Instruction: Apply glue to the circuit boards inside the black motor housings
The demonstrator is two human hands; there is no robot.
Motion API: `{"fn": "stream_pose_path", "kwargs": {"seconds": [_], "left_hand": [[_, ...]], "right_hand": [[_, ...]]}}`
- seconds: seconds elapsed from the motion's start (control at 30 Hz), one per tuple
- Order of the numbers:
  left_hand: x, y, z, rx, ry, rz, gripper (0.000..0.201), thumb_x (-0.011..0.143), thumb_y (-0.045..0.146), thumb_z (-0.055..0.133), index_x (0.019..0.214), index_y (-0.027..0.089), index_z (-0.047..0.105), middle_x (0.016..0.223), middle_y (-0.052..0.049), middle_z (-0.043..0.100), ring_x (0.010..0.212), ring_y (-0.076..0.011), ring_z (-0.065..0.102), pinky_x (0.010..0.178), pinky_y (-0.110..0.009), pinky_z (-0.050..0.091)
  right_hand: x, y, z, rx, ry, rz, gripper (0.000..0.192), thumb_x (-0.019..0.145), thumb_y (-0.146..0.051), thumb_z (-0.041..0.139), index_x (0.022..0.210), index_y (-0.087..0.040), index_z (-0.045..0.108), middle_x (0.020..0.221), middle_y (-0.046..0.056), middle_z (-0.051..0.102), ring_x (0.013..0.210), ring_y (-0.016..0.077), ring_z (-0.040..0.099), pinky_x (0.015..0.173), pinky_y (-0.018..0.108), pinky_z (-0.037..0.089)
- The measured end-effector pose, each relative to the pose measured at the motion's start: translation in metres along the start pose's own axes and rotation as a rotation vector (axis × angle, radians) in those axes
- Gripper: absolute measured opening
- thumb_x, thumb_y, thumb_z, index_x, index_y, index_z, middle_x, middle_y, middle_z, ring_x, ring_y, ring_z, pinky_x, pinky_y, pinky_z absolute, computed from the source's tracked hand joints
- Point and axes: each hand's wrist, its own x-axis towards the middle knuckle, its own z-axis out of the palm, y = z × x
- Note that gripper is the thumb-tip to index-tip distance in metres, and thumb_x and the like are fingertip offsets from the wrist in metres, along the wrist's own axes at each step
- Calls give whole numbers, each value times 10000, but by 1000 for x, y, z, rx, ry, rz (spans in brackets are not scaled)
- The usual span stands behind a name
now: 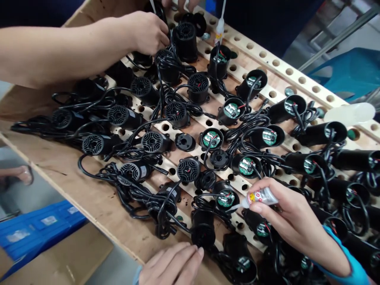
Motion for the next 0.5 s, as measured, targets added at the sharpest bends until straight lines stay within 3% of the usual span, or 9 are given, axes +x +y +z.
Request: {"fn": "stream_pose_path", "kwargs": {"seconds": [0.5], "left_hand": [[-2, -3, -2, -21, -34, 22, 270, 964, 187, 437, 940, 187, 706, 865, 39, 744, 829, -82, 677, 782, -154, 469]], "right_hand": [[5, -5, 0, -58, -51, -31, 79, 919, -310, 520, 922, -231, 521, 782, -23, 592, 606, 83, 529, 554, 205, 431]]}}
